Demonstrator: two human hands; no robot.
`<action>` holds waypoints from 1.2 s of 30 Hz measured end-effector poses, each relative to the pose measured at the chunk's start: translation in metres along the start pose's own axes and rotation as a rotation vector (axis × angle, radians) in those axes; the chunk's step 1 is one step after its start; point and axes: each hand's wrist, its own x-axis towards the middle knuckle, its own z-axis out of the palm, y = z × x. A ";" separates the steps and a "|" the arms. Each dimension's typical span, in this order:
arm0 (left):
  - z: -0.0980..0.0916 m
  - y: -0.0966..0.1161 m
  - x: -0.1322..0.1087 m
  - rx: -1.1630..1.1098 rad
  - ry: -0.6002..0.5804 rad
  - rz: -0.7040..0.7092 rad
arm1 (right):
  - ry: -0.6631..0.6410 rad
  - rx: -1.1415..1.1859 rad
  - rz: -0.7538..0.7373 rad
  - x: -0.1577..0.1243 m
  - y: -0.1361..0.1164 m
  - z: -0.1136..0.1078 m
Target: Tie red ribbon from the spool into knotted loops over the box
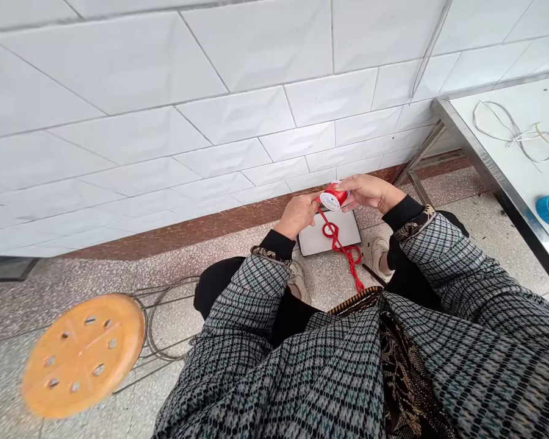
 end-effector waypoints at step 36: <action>0.004 -0.001 0.013 -0.649 0.342 -0.290 | 0.016 -0.553 -0.094 0.025 0.023 0.012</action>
